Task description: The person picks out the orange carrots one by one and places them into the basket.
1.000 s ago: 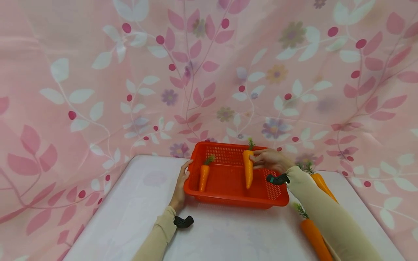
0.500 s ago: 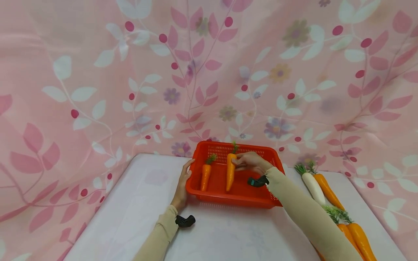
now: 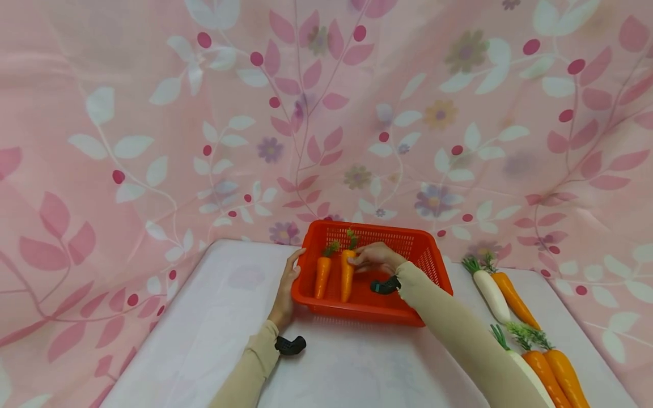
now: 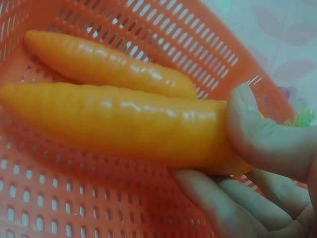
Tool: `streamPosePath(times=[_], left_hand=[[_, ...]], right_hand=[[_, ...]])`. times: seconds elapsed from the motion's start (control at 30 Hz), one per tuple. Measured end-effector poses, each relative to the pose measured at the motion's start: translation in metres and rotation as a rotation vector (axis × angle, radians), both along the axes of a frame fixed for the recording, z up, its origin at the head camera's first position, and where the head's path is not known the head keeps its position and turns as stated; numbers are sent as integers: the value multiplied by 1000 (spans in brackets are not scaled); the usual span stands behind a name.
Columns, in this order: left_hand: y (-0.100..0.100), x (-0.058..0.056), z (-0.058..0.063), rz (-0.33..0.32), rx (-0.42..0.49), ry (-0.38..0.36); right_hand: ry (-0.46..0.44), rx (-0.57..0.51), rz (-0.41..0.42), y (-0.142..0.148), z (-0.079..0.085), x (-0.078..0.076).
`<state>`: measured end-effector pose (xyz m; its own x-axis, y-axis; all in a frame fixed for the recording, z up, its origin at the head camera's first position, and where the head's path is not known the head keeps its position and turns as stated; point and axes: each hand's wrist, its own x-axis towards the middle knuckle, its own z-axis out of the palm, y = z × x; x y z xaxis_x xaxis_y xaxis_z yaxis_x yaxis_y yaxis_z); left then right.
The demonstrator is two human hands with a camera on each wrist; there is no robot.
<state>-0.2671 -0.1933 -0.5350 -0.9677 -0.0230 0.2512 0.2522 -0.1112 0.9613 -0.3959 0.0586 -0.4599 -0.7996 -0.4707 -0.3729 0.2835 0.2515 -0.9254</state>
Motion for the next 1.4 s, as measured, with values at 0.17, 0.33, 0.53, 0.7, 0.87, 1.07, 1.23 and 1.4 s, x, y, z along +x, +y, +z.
streamPosePath(times=[0.17, 0.33, 0.53, 0.7, 0.87, 1.07, 1.23, 1.4], left_hand=[[0, 0, -2, -7, -11, -6], [-1, -1, -1, -2, -10, -4], [-1, -1, 1, -5, -5, 8], [-2, -2, -2, -6, -8, 2], [-2, -2, -2, -7, -15, -8], [-3, -3, -4, -7, -22, -8], [-2, -3, -4, -15, -16, 5], [-2, -3, -2, -4, -10, 14]], right_hand=[[26, 39, -1, -3, -4, 0], [64, 99, -7, -8, -5, 0], [82, 126, -28, -14, -9, -4], [108, 145, -36, -14, -11, -6], [141, 172, -17, -14, -11, -5], [227, 246, 29, -13, -7, 0], [302, 308, 52, -16, -4, 4], [332, 320, 76, -19, -2, 7]])
